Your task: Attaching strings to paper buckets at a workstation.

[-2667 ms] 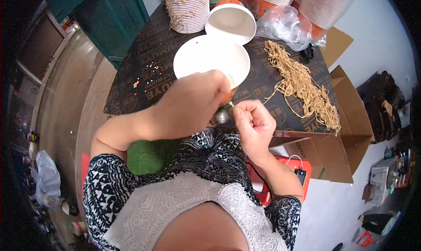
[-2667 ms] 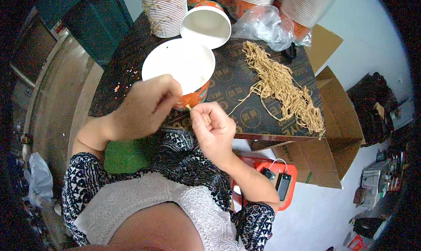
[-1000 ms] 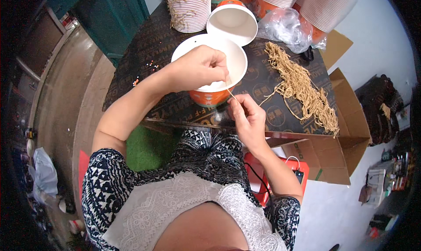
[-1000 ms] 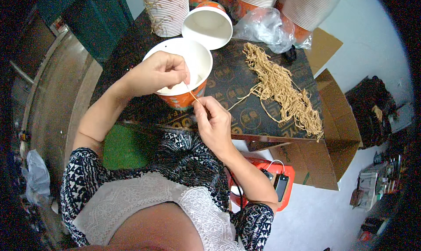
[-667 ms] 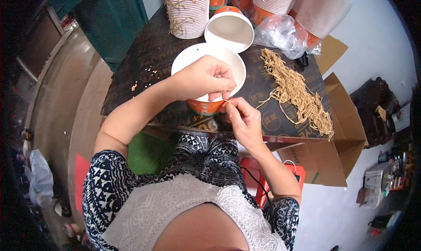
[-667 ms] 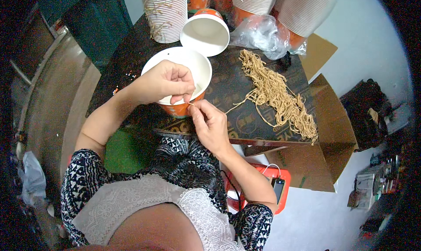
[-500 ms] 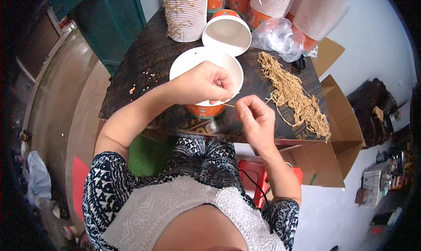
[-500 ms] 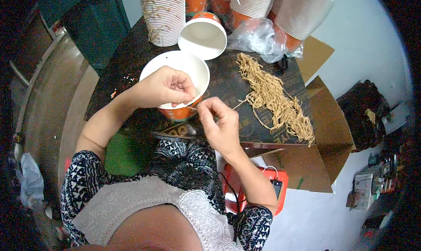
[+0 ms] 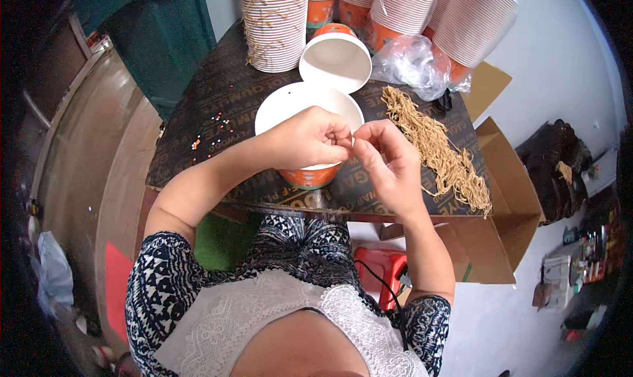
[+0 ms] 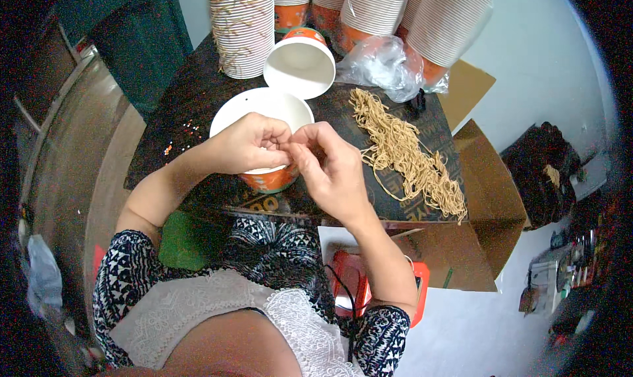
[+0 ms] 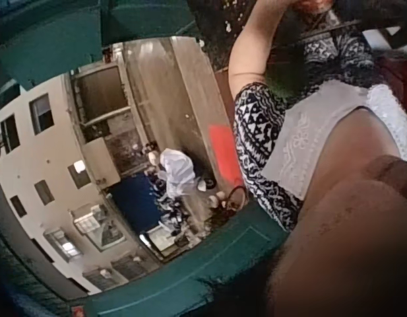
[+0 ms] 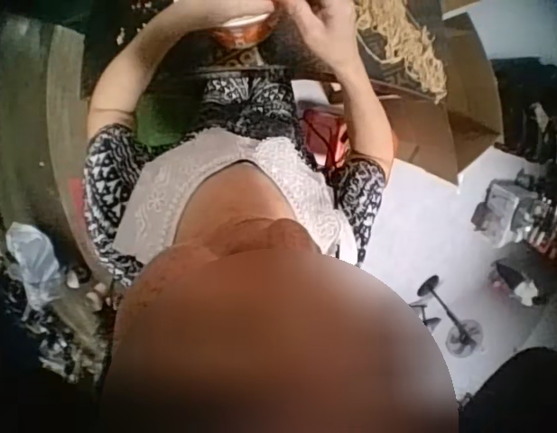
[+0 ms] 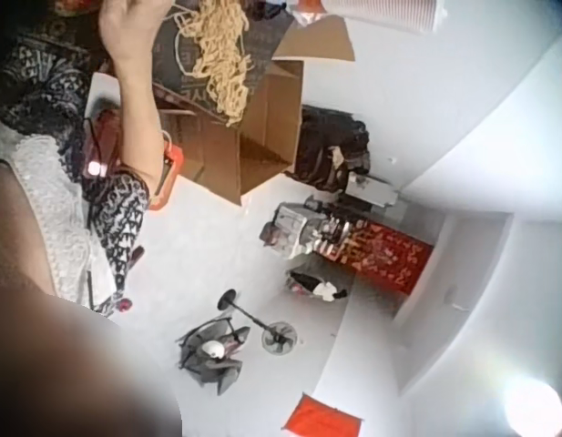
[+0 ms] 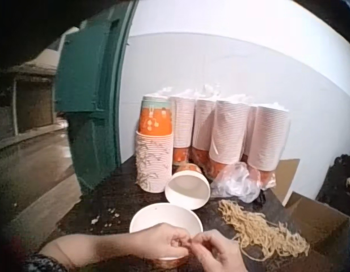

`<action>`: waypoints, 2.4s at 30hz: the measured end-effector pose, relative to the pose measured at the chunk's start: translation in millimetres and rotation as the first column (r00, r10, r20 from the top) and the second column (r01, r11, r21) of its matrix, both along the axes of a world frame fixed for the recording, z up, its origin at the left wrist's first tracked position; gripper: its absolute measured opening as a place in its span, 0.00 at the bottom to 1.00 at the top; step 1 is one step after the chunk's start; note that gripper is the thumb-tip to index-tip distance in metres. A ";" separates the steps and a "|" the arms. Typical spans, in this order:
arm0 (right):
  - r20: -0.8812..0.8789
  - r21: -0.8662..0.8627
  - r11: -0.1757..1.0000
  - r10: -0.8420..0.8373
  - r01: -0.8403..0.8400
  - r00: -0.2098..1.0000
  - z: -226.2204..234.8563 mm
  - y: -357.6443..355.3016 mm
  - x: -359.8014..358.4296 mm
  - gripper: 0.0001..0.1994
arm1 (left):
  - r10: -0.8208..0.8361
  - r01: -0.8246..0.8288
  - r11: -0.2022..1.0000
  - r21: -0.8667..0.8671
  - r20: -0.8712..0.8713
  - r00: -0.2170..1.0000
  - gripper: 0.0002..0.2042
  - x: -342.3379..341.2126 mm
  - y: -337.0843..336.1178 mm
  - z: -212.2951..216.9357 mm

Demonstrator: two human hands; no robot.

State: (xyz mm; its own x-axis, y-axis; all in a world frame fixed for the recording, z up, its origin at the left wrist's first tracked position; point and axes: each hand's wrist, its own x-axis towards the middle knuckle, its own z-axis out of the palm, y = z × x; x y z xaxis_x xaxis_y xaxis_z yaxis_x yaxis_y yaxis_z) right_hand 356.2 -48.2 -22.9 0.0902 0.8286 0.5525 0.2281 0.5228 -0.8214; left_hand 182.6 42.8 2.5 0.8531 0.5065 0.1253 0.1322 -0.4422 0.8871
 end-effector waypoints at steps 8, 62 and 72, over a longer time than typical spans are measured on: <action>0.487 0.153 0.988 -0.109 0.038 0.867 23.9 -5.5 17.0 0.04 | -0.024 0.041 0.985 -0.165 0.103 0.994 0.02 -0.7 7.4 -5.2; 0.203 -0.190 0.982 0.031 0.009 0.979 -13.5 1.5 -5.5 0.10 | 0.098 -0.354 0.702 0.618 0.409 0.907 0.06 0.8 -7.1 -32.4; -0.146 -0.226 0.972 0.037 -0.070 0.989 -25.0 0.6 -4.5 0.04 | 0.134 -0.309 0.783 0.539 0.340 0.931 0.05 2.3 -10.1 -27.1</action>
State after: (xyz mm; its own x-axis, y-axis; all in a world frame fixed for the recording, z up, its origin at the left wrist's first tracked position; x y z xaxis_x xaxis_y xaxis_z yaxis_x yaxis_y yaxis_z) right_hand 351.6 -47.7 -48.0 0.1048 0.9375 0.3319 0.0792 0.3249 -0.9424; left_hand 184.9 32.7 -24.6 0.6132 0.4347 0.6596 0.0877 -0.8673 0.4900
